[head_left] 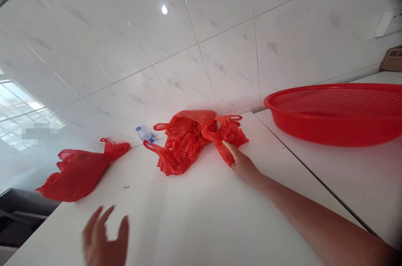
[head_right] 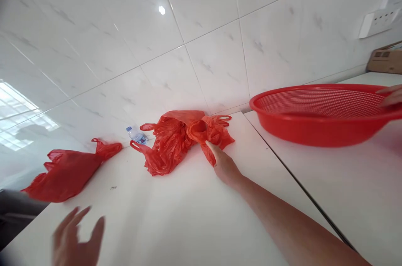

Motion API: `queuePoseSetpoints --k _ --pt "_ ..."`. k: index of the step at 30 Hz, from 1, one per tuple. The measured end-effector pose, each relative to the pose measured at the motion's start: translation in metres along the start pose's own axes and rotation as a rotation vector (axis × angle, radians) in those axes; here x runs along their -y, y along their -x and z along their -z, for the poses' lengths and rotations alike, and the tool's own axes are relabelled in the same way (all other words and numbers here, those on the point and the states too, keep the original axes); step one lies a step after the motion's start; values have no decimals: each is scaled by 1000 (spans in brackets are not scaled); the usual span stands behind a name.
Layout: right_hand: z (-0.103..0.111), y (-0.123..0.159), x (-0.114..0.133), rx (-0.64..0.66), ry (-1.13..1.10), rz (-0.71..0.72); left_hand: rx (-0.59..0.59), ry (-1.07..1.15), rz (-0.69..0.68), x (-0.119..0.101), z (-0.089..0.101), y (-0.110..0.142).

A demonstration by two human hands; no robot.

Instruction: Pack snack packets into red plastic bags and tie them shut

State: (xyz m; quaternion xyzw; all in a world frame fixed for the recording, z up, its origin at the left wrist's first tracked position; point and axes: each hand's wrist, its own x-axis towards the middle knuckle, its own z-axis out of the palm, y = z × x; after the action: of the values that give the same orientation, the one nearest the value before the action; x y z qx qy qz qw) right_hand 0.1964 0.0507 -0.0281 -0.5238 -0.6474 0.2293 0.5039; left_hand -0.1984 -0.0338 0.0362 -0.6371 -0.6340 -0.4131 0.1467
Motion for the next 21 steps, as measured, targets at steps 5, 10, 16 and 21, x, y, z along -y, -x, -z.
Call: queuePoseSetpoints --k 5,10,16,21 --pt "-7 9 14 117 80 254 496 726 291 -99 -107 -3" --pt "-11 19 31 255 137 335 689 1335 635 -165 -165 -7" --pt "-7 7 18 85 -36 128 709 1556 775 -167 -175 -15" --pt "6 -17 -6 -64 -131 -162 764 1652 838 -156 -171 -8"
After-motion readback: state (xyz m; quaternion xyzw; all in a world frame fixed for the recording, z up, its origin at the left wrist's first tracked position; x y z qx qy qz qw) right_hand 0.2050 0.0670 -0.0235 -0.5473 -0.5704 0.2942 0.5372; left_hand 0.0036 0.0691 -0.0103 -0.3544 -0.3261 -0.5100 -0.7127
